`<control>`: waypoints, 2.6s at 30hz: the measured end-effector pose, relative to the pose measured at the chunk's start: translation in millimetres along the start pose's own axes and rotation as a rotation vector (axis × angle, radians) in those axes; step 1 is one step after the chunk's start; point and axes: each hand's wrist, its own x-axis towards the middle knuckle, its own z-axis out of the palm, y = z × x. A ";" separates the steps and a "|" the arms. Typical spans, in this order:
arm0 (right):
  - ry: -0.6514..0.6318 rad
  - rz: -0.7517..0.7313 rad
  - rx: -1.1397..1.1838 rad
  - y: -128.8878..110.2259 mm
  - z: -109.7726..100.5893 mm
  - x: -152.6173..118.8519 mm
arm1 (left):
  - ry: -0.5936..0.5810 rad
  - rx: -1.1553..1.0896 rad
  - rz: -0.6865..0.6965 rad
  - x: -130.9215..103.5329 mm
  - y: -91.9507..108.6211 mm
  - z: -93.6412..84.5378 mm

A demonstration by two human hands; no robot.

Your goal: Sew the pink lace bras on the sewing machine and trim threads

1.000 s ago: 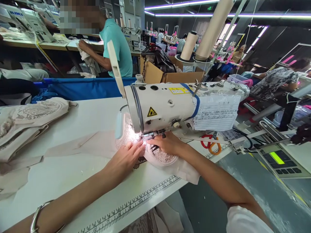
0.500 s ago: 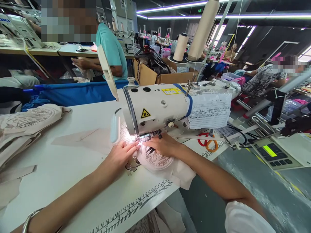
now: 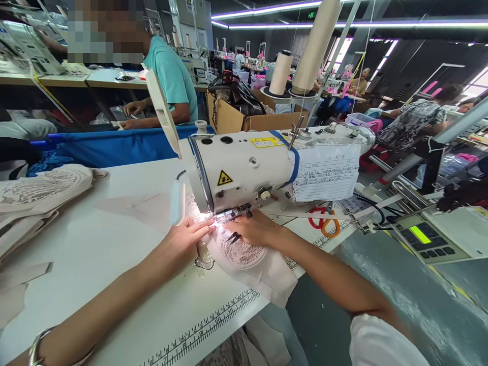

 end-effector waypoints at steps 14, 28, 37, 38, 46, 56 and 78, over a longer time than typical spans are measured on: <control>0.115 0.253 0.112 -7.4 7.2 11.9 | -0.020 0.253 -0.004 6.5 42.7 -8.6; 0.132 -0.019 0.214 13.1 32.4 -4.7 | -0.167 0.473 -0.021 -0.3 67.6 9.5; 0.122 -0.043 0.206 6.2 30.8 -0.6 | -0.217 0.362 0.009 1.0 38.0 -0.1; 0.121 -0.038 0.201 5.1 30.1 -0.1 | -0.200 0.337 -0.006 -0.2 33.7 2.2; 0.097 0.024 0.193 -9.2 14.8 -0.1 | -0.065 0.052 0.083 -2.5 -5.9 -10.0; 0.193 0.067 0.339 -9.5 28.9 -2.4 | 0.071 -0.094 -0.025 1.8 50.4 -6.4; 0.442 -0.202 0.154 -5.3 31.7 -4.6 | -0.007 -0.266 0.064 6.6 9.0 -15.7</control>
